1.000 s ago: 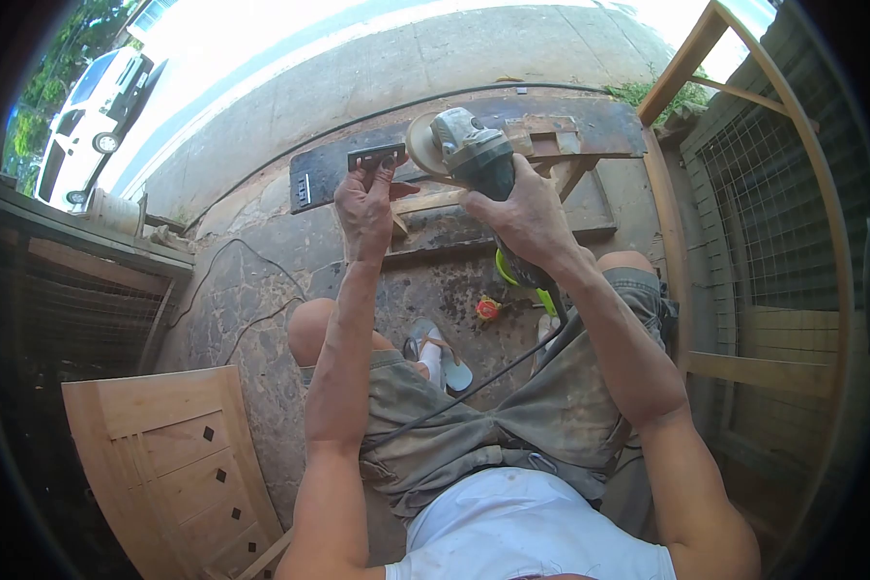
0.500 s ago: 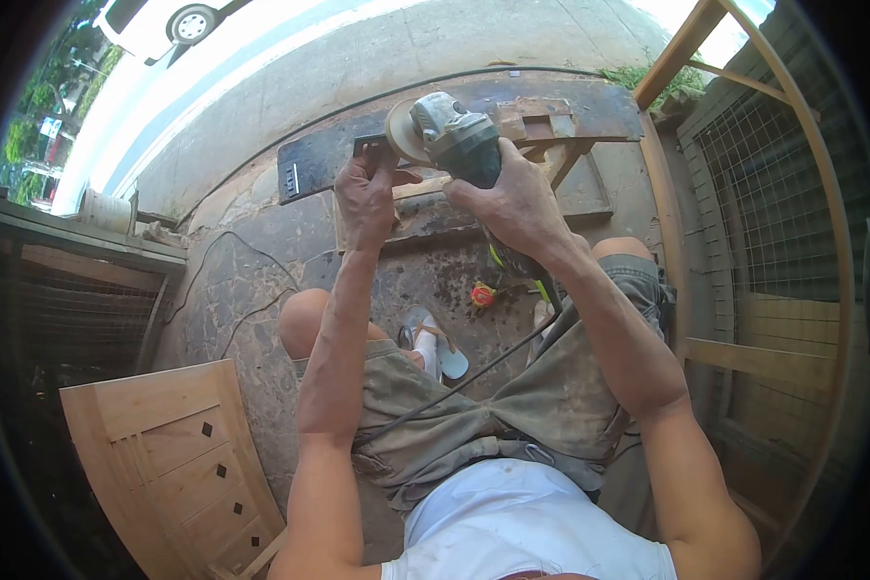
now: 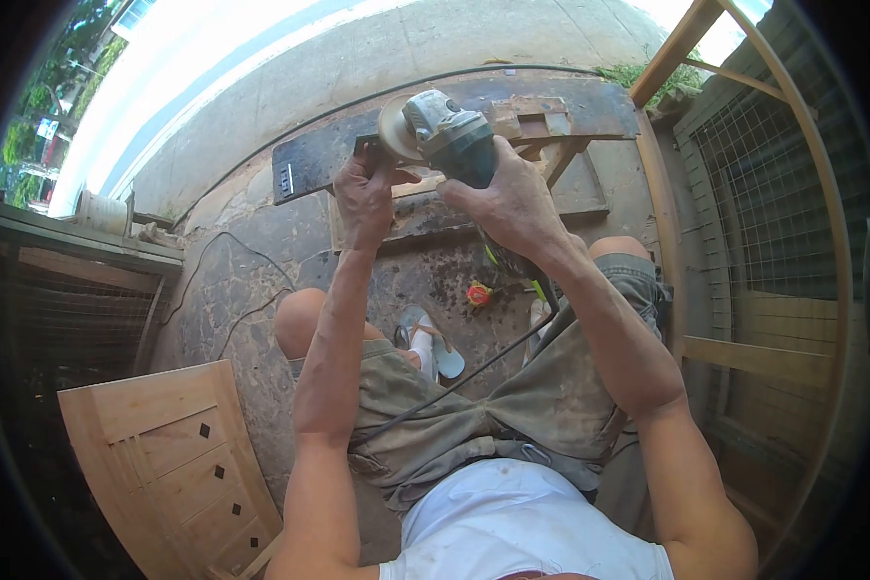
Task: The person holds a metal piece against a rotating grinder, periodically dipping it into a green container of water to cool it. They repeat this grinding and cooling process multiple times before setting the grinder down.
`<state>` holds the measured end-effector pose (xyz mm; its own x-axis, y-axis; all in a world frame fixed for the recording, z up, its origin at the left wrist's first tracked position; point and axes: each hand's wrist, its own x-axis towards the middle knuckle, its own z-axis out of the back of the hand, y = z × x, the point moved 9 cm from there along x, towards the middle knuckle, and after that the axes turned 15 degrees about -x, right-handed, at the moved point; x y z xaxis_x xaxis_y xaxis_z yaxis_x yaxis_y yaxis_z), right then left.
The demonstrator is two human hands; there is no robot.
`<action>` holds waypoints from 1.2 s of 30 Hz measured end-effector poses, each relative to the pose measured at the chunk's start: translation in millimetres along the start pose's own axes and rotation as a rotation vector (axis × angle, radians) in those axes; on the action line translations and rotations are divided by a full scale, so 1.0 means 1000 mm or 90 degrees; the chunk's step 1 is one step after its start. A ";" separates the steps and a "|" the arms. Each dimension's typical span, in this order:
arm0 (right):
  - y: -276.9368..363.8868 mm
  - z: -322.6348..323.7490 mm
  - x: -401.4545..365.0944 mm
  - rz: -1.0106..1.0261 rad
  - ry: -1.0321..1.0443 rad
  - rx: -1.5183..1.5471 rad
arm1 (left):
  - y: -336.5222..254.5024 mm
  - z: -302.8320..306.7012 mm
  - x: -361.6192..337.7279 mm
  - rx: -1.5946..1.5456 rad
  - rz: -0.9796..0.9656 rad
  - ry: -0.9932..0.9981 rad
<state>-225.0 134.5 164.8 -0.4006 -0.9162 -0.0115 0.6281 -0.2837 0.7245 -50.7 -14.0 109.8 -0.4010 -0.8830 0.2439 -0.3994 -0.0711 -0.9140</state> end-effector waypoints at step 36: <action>-0.021 0.011 0.006 -0.017 -0.036 -0.040 | -0.014 0.012 0.003 0.040 0.038 -0.038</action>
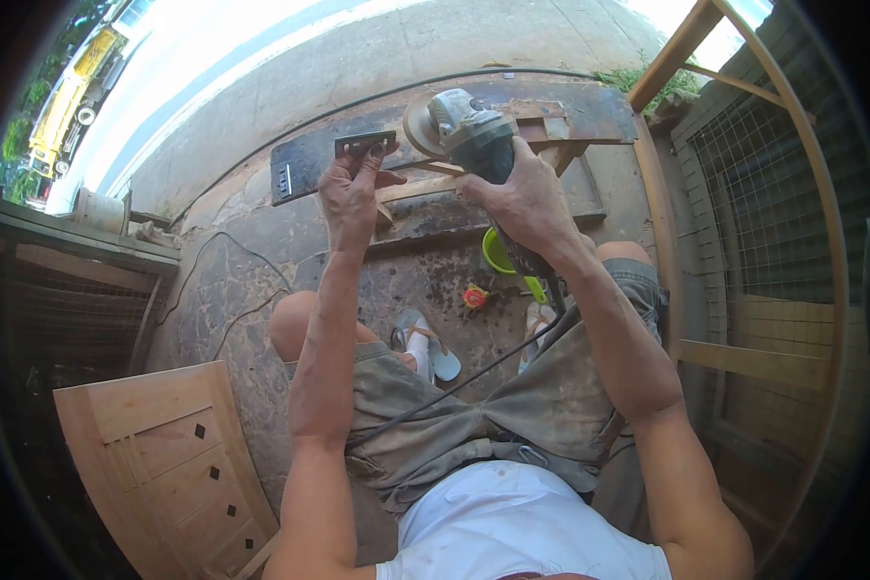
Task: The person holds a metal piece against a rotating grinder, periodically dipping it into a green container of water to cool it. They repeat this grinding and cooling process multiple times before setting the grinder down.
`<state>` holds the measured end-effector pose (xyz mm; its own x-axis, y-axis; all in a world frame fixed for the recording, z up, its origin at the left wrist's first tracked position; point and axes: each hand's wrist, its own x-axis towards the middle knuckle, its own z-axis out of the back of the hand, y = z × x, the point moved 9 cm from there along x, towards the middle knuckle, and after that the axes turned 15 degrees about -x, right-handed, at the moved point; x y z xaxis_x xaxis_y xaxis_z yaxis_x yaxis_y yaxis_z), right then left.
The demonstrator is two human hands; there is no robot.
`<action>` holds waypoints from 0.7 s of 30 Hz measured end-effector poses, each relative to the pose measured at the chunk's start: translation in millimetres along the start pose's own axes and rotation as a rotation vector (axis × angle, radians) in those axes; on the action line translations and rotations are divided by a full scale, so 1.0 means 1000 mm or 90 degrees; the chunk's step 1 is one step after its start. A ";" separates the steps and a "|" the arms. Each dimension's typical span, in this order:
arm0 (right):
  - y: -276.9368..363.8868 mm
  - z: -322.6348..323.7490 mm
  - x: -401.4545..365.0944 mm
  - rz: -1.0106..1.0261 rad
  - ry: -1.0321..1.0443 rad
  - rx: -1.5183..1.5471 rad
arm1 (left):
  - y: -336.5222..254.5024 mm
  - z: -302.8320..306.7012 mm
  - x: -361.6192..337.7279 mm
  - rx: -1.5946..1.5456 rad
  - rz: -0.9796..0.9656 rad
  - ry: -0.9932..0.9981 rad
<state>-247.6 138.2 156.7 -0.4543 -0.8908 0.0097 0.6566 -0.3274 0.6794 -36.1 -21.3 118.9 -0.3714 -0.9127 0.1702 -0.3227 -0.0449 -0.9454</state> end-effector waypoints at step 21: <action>0.009 -0.005 -0.003 -0.004 0.032 0.015 | 0.005 -0.007 -0.002 0.026 -0.011 0.006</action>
<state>-237.3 136.3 159.7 -0.4268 -0.9038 -0.0305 0.6392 -0.3254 0.6968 -43.1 -17.3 115.7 -0.3747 -0.9077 0.1886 -0.2930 -0.0770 -0.9530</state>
